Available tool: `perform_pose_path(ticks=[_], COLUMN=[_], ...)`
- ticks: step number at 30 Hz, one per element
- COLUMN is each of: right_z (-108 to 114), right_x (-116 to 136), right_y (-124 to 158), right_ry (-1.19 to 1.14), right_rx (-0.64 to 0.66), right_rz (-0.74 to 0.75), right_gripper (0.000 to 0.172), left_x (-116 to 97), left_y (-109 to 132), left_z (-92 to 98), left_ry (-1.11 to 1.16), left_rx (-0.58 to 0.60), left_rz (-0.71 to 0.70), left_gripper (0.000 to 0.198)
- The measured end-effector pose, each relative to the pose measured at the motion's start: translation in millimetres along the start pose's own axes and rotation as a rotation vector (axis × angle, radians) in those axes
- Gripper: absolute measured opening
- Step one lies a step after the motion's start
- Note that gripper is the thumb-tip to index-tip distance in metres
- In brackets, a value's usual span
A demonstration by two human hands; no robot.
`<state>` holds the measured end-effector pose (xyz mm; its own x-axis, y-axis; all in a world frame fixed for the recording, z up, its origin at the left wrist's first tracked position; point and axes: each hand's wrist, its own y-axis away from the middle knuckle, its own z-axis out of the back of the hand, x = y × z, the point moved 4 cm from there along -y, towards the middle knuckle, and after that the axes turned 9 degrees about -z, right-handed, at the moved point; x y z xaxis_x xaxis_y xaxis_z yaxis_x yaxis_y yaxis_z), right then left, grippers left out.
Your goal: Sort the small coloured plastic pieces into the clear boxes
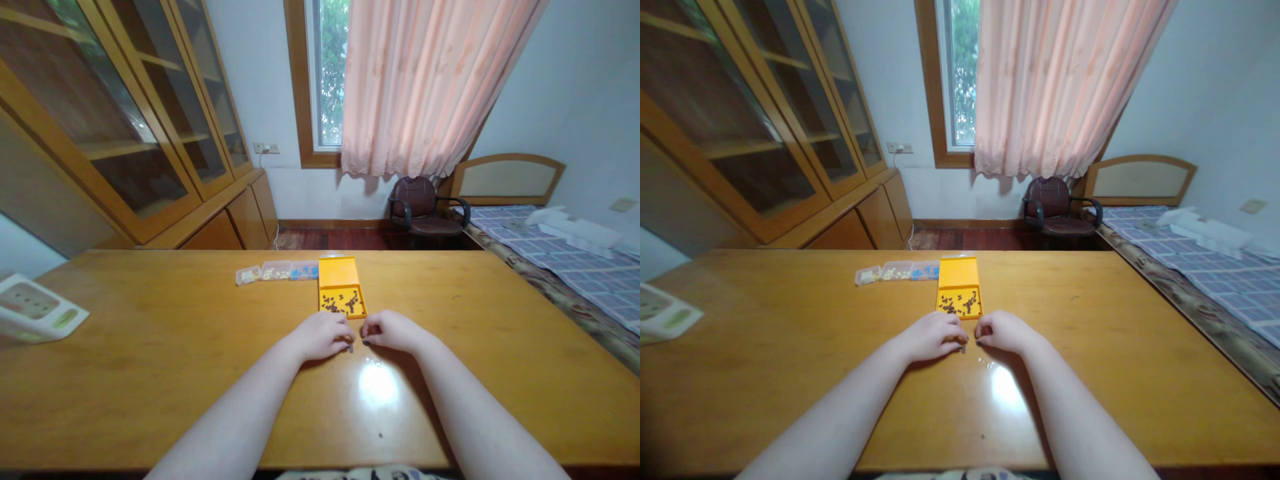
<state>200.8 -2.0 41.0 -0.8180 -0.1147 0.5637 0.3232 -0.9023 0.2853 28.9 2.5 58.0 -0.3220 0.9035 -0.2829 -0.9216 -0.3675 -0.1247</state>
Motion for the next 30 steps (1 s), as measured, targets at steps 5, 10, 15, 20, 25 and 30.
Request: perform_pose_path(ticks=[5,10,15,20,25,30], right_z=[-0.8,0.1,1.2,4.3,5.3,7.1], right_x=[2.3,7.1,7.0,5.7,-0.6,-6.9], right_y=[-0.1,1.4,0.3,-5.2,-9.9,-10.6], right_ry=[0.048,0.061,0.072,0.064,0.008,-0.047], right_rx=[-0.015,-0.009,-0.061,-0.296,-0.494,-0.552], right_rz=[-0.011,-0.016,0.011,0.023,-0.075,-0.109], right_gripper=[0.015,0.014,0.012,0.016,0.024,0.029], left_x=[0.0,2.2,3.0,2.7,3.9,5.4], left_y=[1.7,0.7,-0.5,-1.1,-0.8,-0.6], left_z=[-4.1,-7.2,-6.2,-4.5,-4.7,-4.8], left_ry=[0.042,0.044,0.049,0.055,0.055,0.044], left_rx=[0.042,0.046,0.044,0.048,0.042,0.022], left_rz=[-0.011,-0.011,-0.005,0.003,0.010,0.003], left_gripper=[0.015,0.010,0.009,0.010,0.009,0.011])
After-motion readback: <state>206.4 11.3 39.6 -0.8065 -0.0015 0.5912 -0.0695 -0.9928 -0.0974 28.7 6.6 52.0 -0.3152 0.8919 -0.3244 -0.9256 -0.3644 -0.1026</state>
